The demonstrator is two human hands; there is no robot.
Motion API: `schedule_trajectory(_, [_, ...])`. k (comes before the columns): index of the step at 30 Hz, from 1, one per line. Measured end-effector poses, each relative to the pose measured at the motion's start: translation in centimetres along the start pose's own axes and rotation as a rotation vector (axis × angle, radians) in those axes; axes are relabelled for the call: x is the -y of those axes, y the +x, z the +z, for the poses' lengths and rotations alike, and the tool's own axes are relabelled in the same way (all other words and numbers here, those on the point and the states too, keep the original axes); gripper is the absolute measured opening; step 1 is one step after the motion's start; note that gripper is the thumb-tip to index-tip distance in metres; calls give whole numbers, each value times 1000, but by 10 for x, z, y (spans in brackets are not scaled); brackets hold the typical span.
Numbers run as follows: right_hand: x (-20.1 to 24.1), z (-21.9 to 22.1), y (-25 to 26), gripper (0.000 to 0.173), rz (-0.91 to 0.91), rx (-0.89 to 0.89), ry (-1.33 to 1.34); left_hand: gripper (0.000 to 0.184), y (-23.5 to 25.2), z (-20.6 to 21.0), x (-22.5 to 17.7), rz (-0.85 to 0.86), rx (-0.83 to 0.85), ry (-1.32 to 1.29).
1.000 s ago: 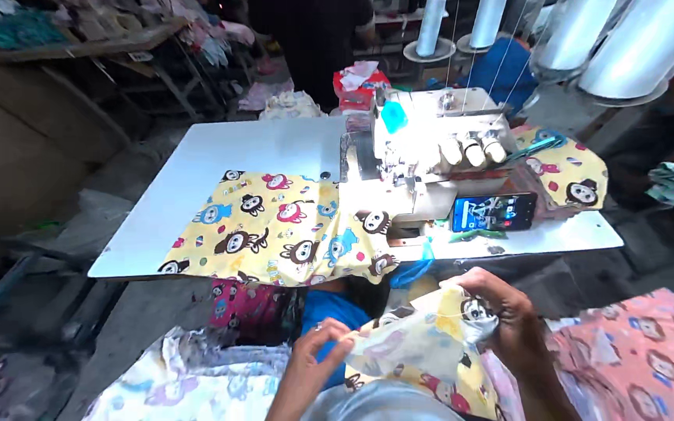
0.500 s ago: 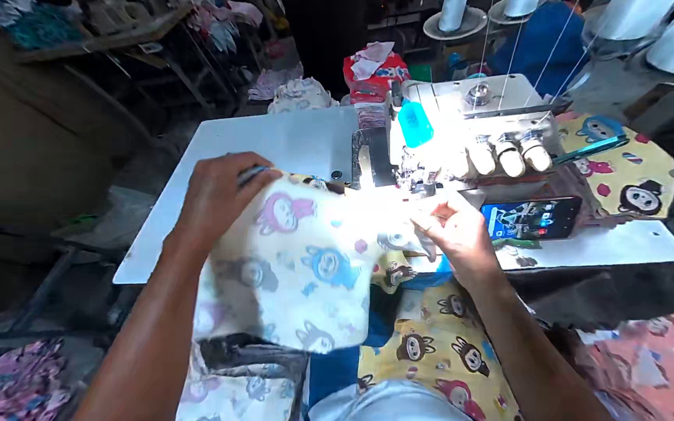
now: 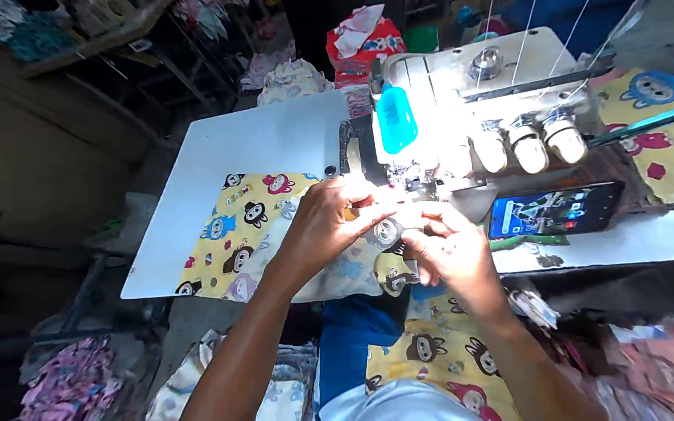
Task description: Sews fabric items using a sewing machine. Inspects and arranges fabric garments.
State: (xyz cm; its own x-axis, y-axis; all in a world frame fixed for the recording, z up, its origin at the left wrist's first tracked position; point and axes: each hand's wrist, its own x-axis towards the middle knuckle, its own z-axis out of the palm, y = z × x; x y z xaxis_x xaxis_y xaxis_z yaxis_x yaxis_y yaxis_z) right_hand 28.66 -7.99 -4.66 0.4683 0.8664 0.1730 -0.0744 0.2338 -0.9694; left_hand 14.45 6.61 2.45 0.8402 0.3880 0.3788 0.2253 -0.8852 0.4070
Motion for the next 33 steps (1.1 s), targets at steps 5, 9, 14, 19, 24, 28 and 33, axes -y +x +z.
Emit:
schedule_trajectory(5, [-14, 2, -22, 9, -16, -54, 64, 14, -13, 4, -12, -83, -56, -39])
schedule_trajectory(9, [-25, -1, -25, 7, -109, -124, -55, 14, -23, 17, -12, -113, -177, -56])
schedule_trajectory(14, [-32, -4, -8, 8, -170, -209, -238, 10, -2, 24, 7, -14, -200, 125])
schedule_trajectory(19, [-39, -7, -10, 9, -151, -191, -187, 10, -1, 36, 11, -74, -110, 39])
schedule_trajectory(24, [-42, -11, -24, 9, -105, -165, -91, 7, -11, 32, 9, -110, -87, 54])
schedule_trajectory(28, [-43, -12, -18, 8, -149, -175, -75, 8, -12, 33, 7, -129, -122, 52])
schedule_trajectory(33, [-41, -10, -11, 14, -138, -174, -48, 7, -14, 34, 5, -193, -150, 26])
